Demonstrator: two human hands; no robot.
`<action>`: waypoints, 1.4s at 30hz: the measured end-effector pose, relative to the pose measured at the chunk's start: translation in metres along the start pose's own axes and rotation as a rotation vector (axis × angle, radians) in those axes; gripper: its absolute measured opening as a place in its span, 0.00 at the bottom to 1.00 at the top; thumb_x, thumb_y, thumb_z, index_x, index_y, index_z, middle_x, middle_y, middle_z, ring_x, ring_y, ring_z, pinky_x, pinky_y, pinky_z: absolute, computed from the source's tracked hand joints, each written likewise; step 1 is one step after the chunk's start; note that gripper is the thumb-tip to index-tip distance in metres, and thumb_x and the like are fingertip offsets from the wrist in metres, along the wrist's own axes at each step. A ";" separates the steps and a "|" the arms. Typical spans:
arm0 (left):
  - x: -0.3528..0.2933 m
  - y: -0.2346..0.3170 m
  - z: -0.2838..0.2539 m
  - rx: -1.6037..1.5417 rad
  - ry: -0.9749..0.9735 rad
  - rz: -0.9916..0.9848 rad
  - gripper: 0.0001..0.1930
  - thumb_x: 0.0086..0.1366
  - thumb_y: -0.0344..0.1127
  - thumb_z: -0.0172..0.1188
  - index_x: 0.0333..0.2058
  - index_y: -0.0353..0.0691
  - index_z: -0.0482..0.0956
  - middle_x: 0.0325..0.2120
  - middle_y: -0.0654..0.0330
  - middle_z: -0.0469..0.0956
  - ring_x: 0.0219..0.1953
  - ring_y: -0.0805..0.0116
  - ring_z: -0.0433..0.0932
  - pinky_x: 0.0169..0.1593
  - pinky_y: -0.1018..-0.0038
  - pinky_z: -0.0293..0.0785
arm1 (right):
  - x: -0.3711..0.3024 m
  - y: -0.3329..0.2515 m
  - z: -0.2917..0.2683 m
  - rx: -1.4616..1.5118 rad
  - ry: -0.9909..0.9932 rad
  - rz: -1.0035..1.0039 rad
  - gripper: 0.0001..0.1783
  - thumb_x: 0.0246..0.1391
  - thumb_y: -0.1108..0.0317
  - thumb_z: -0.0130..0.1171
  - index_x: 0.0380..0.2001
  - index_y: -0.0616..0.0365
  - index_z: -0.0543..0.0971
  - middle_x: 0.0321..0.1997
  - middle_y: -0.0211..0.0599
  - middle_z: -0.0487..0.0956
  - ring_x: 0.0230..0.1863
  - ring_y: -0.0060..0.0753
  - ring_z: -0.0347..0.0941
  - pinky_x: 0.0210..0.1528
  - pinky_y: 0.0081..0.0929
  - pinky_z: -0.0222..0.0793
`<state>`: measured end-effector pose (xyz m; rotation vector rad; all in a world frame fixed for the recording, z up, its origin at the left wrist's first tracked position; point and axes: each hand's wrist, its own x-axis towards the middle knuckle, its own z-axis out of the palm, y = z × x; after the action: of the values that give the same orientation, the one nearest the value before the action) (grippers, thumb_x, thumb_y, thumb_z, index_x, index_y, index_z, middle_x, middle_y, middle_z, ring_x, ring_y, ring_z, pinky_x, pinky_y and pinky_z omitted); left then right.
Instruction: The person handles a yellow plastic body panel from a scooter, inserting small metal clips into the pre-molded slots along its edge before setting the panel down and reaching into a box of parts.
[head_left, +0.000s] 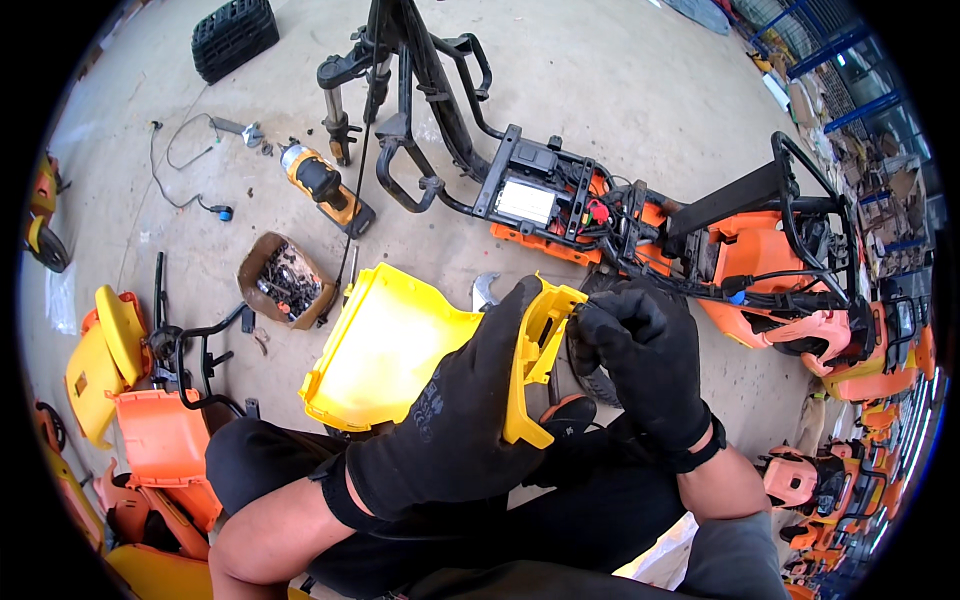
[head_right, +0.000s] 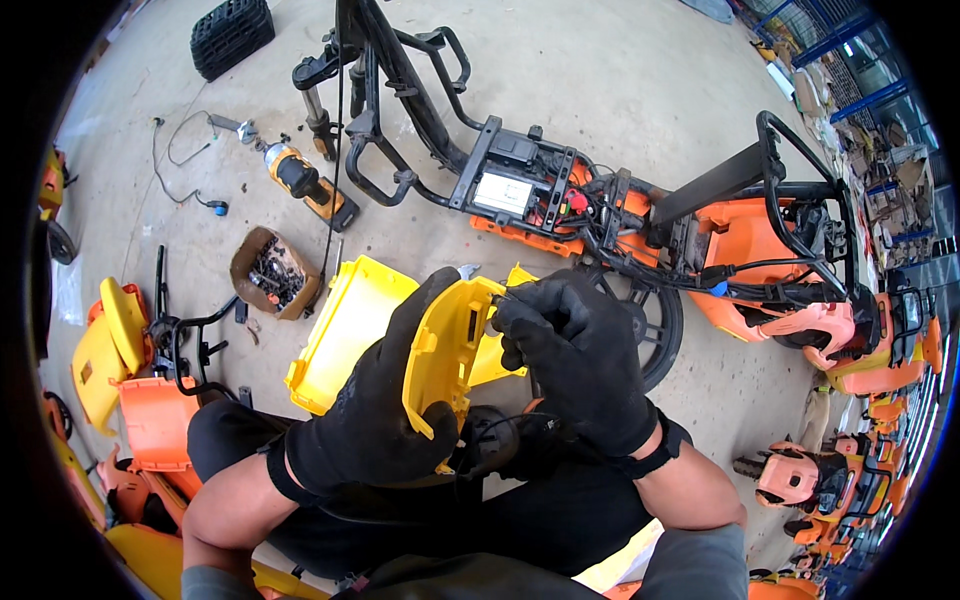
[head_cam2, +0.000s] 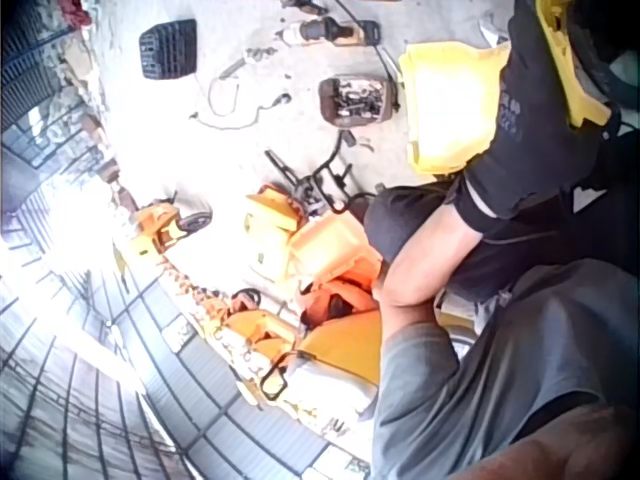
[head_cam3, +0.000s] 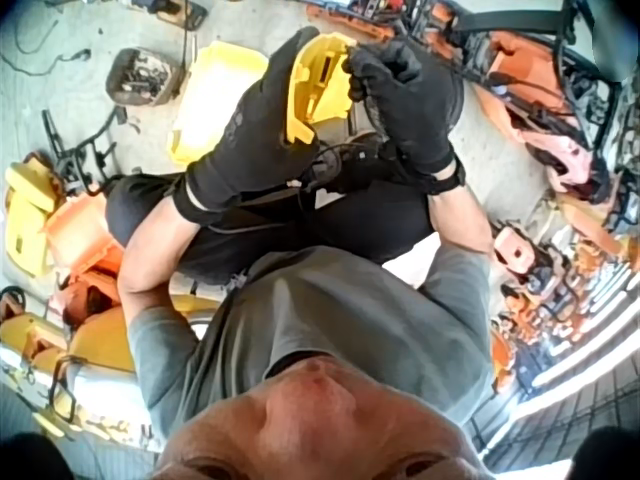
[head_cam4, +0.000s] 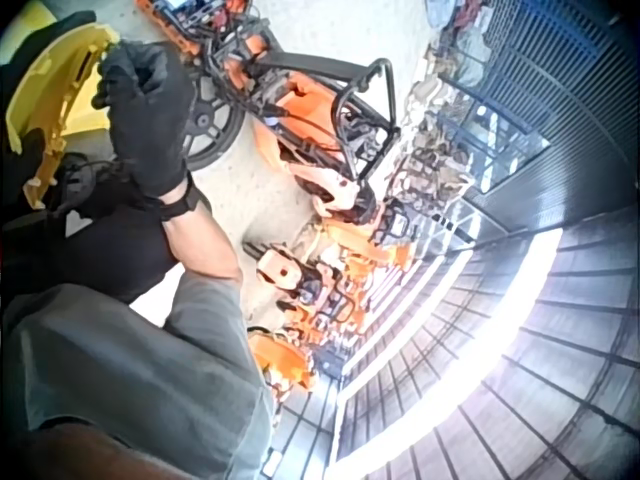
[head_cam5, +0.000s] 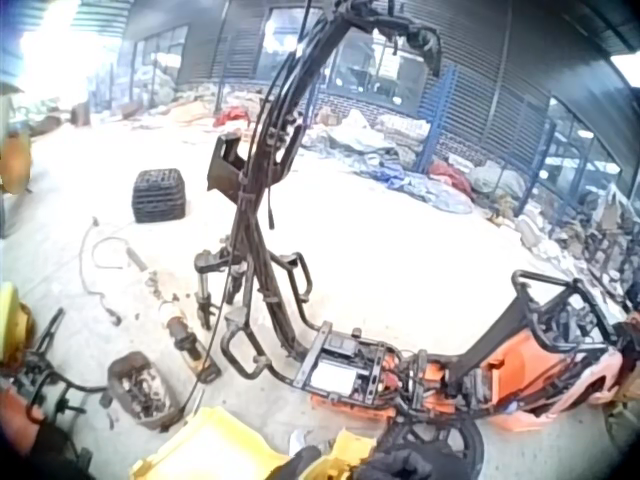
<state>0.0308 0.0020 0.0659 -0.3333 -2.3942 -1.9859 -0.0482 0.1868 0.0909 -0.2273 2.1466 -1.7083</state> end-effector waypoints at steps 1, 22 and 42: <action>0.000 0.000 0.000 -0.011 -0.006 -0.003 0.47 0.48 0.17 0.57 0.69 0.35 0.49 0.64 0.43 0.60 0.64 0.46 0.65 0.67 0.61 0.62 | -0.001 -0.001 0.001 -0.009 0.004 0.007 0.10 0.61 0.68 0.61 0.39 0.66 0.78 0.30 0.36 0.82 0.27 0.20 0.77 0.31 0.19 0.73; -0.009 0.000 -0.001 0.103 -0.040 0.098 0.49 0.51 0.23 0.69 0.68 0.28 0.47 0.56 0.34 0.67 0.56 0.37 0.71 0.59 0.59 0.69 | -0.006 -0.005 0.002 -0.104 -0.007 0.043 0.08 0.58 0.73 0.63 0.37 0.66 0.77 0.27 0.35 0.80 0.25 0.20 0.77 0.28 0.18 0.71; 0.011 -0.003 -0.035 -0.550 -0.163 -0.181 0.38 0.57 0.28 0.54 0.68 0.33 0.56 0.63 0.50 0.66 0.63 0.62 0.67 0.65 0.68 0.60 | 0.017 -0.020 -0.034 -0.019 -0.375 -0.011 0.30 0.48 0.82 0.61 0.58 0.65 0.73 0.57 0.42 0.77 0.57 0.32 0.74 0.60 0.32 0.71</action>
<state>0.0152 -0.0312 0.0712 -0.2995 -1.9682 -2.7854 -0.0791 0.2064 0.1132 -0.5211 1.8874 -1.5107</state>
